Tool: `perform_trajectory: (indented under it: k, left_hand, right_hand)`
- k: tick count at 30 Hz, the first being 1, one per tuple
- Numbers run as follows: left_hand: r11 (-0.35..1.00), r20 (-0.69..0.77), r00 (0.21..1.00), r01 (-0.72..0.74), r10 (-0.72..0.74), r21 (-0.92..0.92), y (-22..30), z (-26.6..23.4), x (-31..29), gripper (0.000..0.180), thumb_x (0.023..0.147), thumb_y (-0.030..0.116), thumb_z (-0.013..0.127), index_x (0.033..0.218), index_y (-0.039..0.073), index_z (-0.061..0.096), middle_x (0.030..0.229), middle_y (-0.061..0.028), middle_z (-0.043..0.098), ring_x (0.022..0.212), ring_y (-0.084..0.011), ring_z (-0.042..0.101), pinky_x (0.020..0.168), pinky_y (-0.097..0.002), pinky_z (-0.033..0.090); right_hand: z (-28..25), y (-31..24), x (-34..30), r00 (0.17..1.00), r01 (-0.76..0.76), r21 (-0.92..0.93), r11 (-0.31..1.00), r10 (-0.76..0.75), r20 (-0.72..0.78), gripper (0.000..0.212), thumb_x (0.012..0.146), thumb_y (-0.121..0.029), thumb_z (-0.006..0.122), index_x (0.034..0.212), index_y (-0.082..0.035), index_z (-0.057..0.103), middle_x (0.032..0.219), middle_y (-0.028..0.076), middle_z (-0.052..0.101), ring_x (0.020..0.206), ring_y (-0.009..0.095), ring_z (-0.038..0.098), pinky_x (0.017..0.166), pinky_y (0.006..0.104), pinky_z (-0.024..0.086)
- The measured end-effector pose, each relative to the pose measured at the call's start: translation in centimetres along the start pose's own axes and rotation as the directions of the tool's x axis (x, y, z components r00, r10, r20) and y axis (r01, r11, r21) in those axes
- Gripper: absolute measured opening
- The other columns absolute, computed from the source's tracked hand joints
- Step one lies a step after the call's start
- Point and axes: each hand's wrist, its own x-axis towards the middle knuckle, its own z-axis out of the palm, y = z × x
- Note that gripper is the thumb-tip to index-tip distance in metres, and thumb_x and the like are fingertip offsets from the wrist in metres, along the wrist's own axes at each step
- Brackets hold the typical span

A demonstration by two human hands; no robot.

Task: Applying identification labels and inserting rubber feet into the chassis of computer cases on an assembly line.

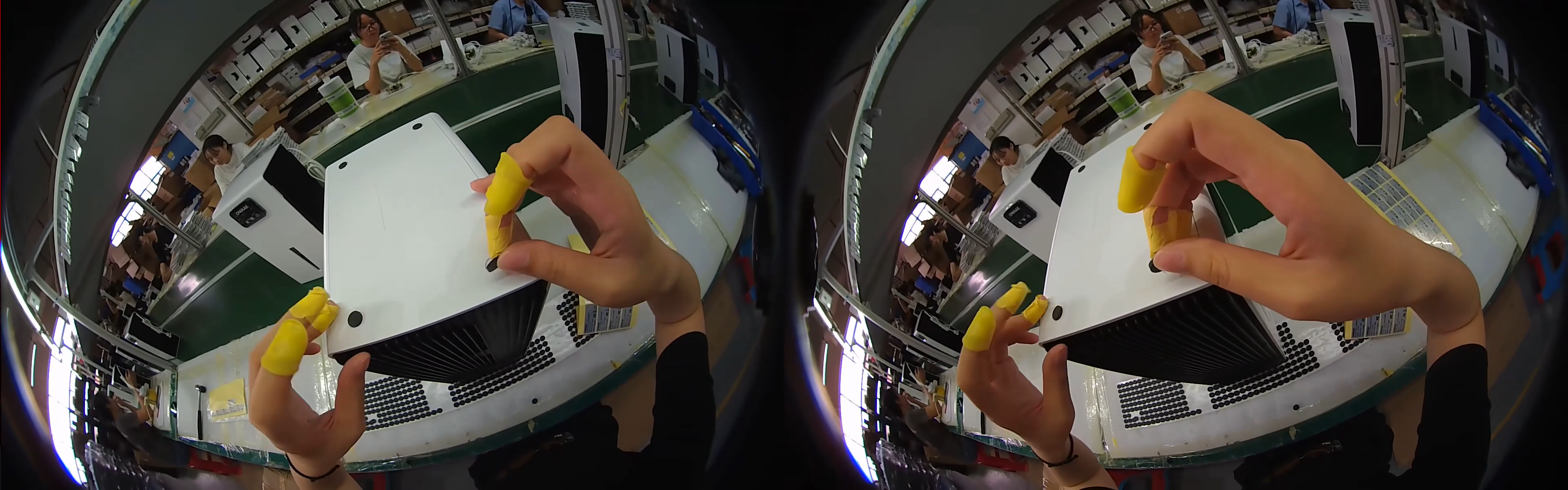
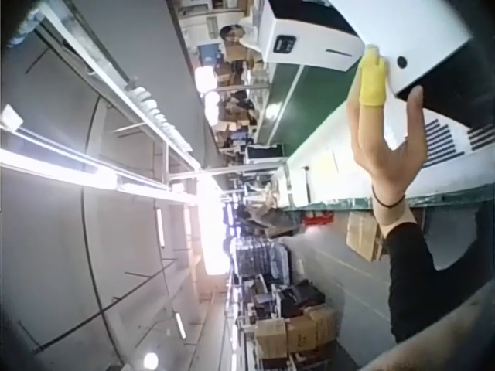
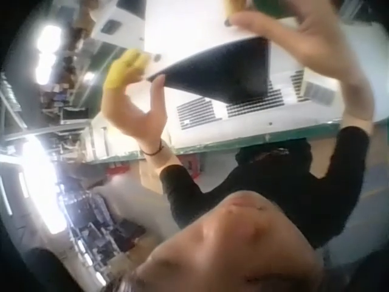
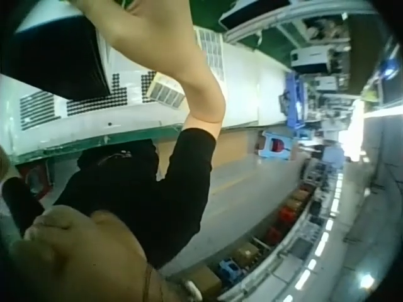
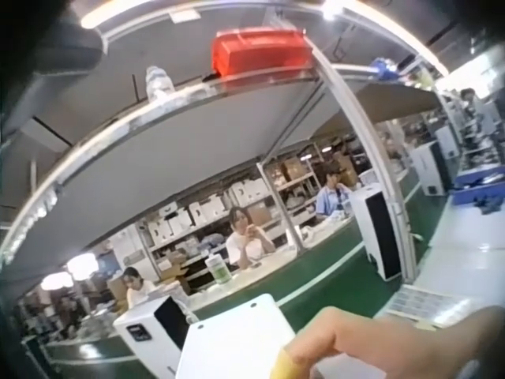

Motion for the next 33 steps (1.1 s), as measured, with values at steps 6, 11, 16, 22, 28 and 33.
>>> perform_trajectory:
  k: [6, 11, 16, 22, 28, 33]
  left_hand:
    - [0.936, 0.159, 0.936, -0.332, 0.313, 0.113, -1.6, -0.3, 0.0, 0.034, 0.088, 0.01, 0.064, 0.116, 0.001, 0.047, 0.101, -0.0171, 0.064, 0.09, -0.0282, 0.056, 0.081, -0.0382, 0.044]
    - [0.953, 0.048, 0.957, -0.29, 0.287, 0.086, -1.8, 1.1, -0.7, 0.029, 0.092, 0.017, 0.06, 0.113, 0.005, 0.044, 0.098, -0.0146, 0.064, 0.086, -0.0233, 0.05, 0.079, -0.0365, 0.041]
    - [0.97, -0.164, 0.956, -0.241, 0.244, 0.038, -2.0, 2.9, -1.7, 0.026, 0.094, 0.018, 0.058, 0.11, 0.003, 0.044, 0.095, -0.0135, 0.056, 0.088, -0.0232, 0.048, 0.077, -0.0351, 0.043]
    - [0.979, -0.346, 0.916, -0.193, 0.204, 0.066, -2.5, 4.5, -2.7, 0.023, 0.089, 0.018, 0.061, 0.104, 0.005, 0.049, 0.092, -0.0086, 0.06, 0.09, -0.0236, 0.048, 0.076, -0.0373, 0.041]
    - [0.985, -0.356, 0.923, -0.168, 0.145, -0.035, -2.4, 4.6, -3.1, 0.022, 0.091, 0.013, 0.058, 0.108, 0.005, 0.047, 0.095, -0.0115, 0.061, 0.097, -0.027, 0.05, 0.082, -0.0407, 0.041]
    - [0.935, -0.205, 0.952, -0.156, 0.229, 0.317, -1.2, 3.3, -3.0, 0.023, 0.09, 0.006, 0.055, 0.111, 0.004, 0.046, 0.098, -0.016, 0.064, 0.104, -0.0312, 0.051, 0.086, -0.0438, 0.04]
  right_hand:
    - [-0.5, -0.7, 0.0, 0.992, -0.118, 0.014, 0.993, 0.117, 0.037, 0.032, 0.079, 0.002, 0.064, 0.107, -0.002, 0.049, 0.094, 0.005, 0.048, 0.085, 0.014, 0.056, 0.091, 0.0331, 0.045]
    - [-0.7, -1.0, 0.7, 0.992, -0.093, -0.002, 0.996, 0.093, 0.081, 0.03, 0.08, 0.0, 0.064, 0.106, -0.002, 0.051, 0.096, 0.006, 0.051, 0.085, 0.014, 0.056, 0.082, 0.0303, 0.046]
    - [-1.0, -1.5, 1.4, 0.988, -0.086, -0.107, 0.991, 0.098, 0.116, 0.024, 0.079, 0.001, 0.066, 0.1, -0.001, 0.056, 0.093, 0.008, 0.058, 0.08, 0.016, 0.056, 0.076, 0.0307, 0.048]
    - [-1.3, -2.4, 1.3, 0.982, 0.14, -0.402, 0.905, -0.074, 0.175, 0.017, 0.075, 0.003, 0.067, 0.089, -0.007, 0.064, 0.078, 0.002, 0.063, 0.076, 0.02, 0.059, 0.082, 0.0388, 0.052]
    - [-0.1, -2.8, -1.1, 0.946, 0.31, -0.714, 0.628, -0.276, 0.168, 0.015, 0.075, -0.01, 0.073, 0.086, -0.012, 0.063, 0.078, -0.002, 0.067, 0.073, 0.018, 0.062, 0.094, 0.0514, 0.048]
    - [1.4, -3.1, -2.8, 0.962, 0.189, -0.793, 0.58, -0.27, 0.032, 0.021, 0.075, -0.009, 0.073, 0.09, -0.012, 0.059, 0.085, -0.001, 0.068, 0.079, 0.018, 0.063, 0.099, 0.0537, 0.043]
